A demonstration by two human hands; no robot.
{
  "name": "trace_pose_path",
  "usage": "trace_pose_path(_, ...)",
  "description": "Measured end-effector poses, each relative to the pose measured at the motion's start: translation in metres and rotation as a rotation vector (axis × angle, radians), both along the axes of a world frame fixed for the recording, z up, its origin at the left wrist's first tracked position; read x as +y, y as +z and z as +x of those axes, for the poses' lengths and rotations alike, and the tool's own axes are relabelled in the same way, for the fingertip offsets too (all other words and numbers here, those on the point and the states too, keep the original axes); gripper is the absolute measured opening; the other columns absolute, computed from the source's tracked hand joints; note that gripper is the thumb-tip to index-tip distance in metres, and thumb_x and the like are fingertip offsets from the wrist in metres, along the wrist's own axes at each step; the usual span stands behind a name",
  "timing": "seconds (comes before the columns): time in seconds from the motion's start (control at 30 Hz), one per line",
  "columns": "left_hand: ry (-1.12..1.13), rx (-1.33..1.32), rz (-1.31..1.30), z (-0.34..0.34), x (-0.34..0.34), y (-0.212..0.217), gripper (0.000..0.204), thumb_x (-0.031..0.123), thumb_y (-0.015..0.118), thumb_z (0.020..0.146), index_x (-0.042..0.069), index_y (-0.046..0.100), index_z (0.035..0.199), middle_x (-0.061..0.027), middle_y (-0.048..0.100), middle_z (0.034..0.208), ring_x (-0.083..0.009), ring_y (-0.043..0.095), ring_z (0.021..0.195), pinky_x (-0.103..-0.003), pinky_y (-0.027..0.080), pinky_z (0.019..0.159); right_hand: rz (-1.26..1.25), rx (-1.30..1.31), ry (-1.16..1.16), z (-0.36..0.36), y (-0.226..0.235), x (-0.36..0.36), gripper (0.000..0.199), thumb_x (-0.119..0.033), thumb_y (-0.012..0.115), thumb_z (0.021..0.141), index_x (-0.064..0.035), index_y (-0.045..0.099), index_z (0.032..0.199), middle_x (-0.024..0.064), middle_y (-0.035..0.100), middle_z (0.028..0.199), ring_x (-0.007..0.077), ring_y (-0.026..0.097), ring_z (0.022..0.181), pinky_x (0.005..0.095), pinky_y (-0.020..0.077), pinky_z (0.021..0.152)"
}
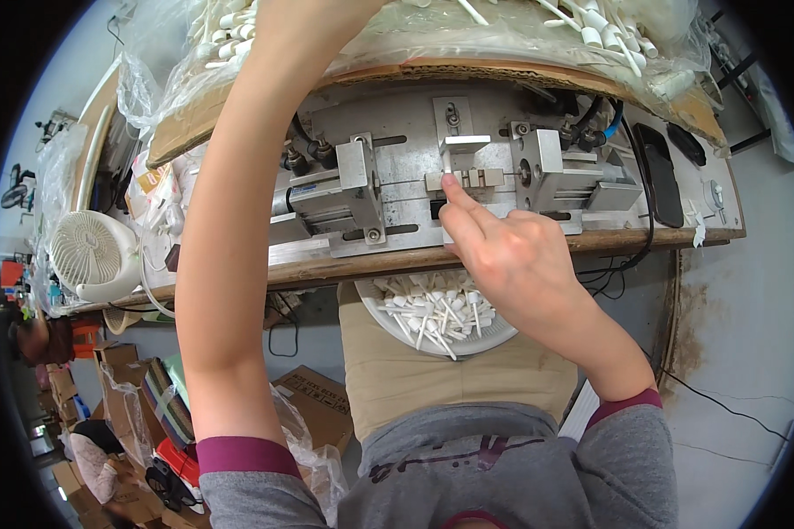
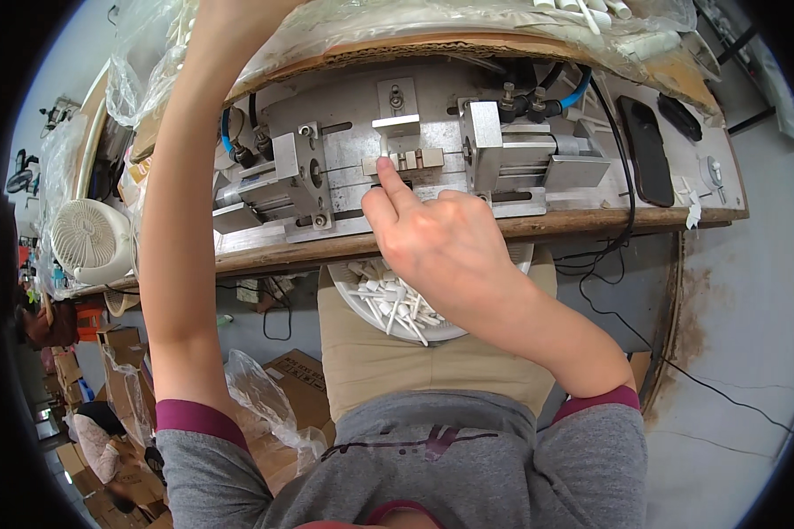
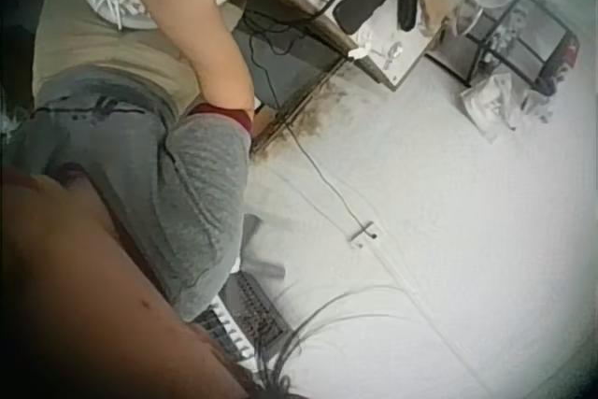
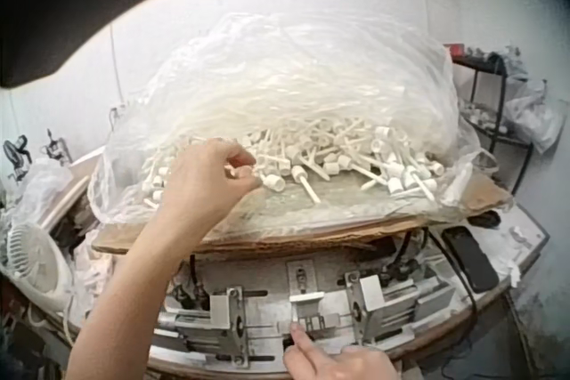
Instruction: Manually assemble small plastic white components using a specialized workbench fixture.
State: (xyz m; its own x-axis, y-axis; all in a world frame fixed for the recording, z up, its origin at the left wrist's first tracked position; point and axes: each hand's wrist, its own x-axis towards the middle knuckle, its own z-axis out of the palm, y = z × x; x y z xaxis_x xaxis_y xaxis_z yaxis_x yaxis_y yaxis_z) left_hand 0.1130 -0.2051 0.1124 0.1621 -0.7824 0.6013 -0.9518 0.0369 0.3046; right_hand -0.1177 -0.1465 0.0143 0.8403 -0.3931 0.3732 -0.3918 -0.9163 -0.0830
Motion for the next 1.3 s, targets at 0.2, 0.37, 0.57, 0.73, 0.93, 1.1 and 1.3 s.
trace_pose_path(0.2, -0.115, 0.359, -0.182, -0.014, 0.058, 0.004, 0.026, 0.009, 0.077, 0.083, -0.003, 0.073, 0.107, -0.0156, 0.071, 0.101, -0.0222, 0.071, 0.092, -0.032, 0.057, 0.081, 0.013, 0.042, 0.047, 0.000, 0.010, -0.007, 0.030, -0.016, 0.076, 0.079, -0.0018, 0.061, 0.101, 0.0195, 0.071, 0.114, 0.0214, 0.065, 0.055, 0.0296, 0.0508, 0.052)
trace_pose_path(0.37, -0.186, 0.336, -0.221, -0.019, 0.119, -0.016, 0.029, -0.009, 0.078, 0.076, 0.000, 0.072, 0.103, -0.0084, 0.063, 0.106, -0.0183, 0.071, 0.093, -0.027, 0.065, 0.076, 0.478, -0.421, 0.110, 0.022, 0.061, -0.058, 0.020, -0.018, 0.075, 0.087, -0.0049, 0.071, 0.102, 0.0029, 0.073, 0.081, 0.0040, 0.059, 0.058, 0.0209, 0.0443, 0.052)
trace_pose_path(0.57, -0.329, 0.416, -0.065, -0.068, 0.141, -0.049, 0.034, -0.007, 0.081, 0.071, 0.002, 0.075, 0.103, -0.0138, 0.061, 0.126, -0.0204, 0.071, 0.097, -0.029, 0.065, 0.074, 0.097, -0.215, -0.274, 0.102, 0.132, -0.159, 0.072, -0.055, 0.068, 0.082, 0.0032, 0.065, 0.124, 0.0246, 0.065, 0.124, 0.0361, 0.063, 0.117, 0.0436, 0.0496, 0.099)
trace_pose_path(0.73, -0.308, 0.388, 0.042, -0.085, 0.151, -0.074, 0.031, -0.001, 0.082, 0.072, 0.003, 0.075, 0.102, -0.0150, 0.060, 0.135, -0.0198, 0.072, 0.094, -0.031, 0.060, 0.077, 0.072, 0.151, -0.289, 0.164, 0.107, -0.182, 0.080, -0.057, 0.069, 0.078, 0.0018, 0.059, 0.132, 0.0239, 0.061, 0.133, 0.0367, 0.058, 0.124, 0.0445, 0.0469, 0.103)
trace_pose_path(0.93, -0.267, 0.294, 0.065, -0.082, 0.153, -0.095, 0.030, 0.001, 0.082, 0.071, 0.003, 0.073, 0.099, -0.0134, 0.062, 0.132, -0.0203, 0.070, 0.090, -0.032, 0.058, 0.073, 0.104, 0.113, -0.027, 0.126, 0.102, -0.199, 0.058, -0.043, 0.068, 0.083, -0.0063, 0.061, 0.126, 0.0207, 0.060, 0.129, 0.0357, 0.055, 0.123, 0.0440, 0.0451, 0.102)
trace_pose_path(1.1, -0.233, 0.102, 0.019, -0.087, 0.142, -0.110, 0.030, 0.006, 0.082, 0.070, 0.003, 0.073, 0.099, -0.0111, 0.068, 0.125, -0.0202, 0.068, 0.082, -0.032, 0.056, 0.071, 0.139, 0.168, 0.181, 0.075, 0.102, -0.204, 0.047, -0.032, 0.071, 0.081, -0.0070, 0.064, 0.121, 0.0189, 0.061, 0.122, 0.0363, 0.055, 0.117, 0.0432, 0.0444, 0.100)
trace_pose_path(1.3, -0.175, -0.102, 0.096, -0.090, 0.135, -0.113, 0.029, 0.011, 0.081, 0.071, 0.006, 0.074, 0.099, -0.0080, 0.071, 0.122, -0.0196, 0.066, 0.070, -0.029, 0.052, 0.062, -0.518, -0.102, 0.214, 0.049, 0.093, -0.171, 0.022, -0.021, 0.069, 0.084, -0.0034, 0.073, 0.096, 0.0170, 0.061, 0.112, 0.0346, 0.056, 0.113, 0.0420, 0.0456, 0.097)
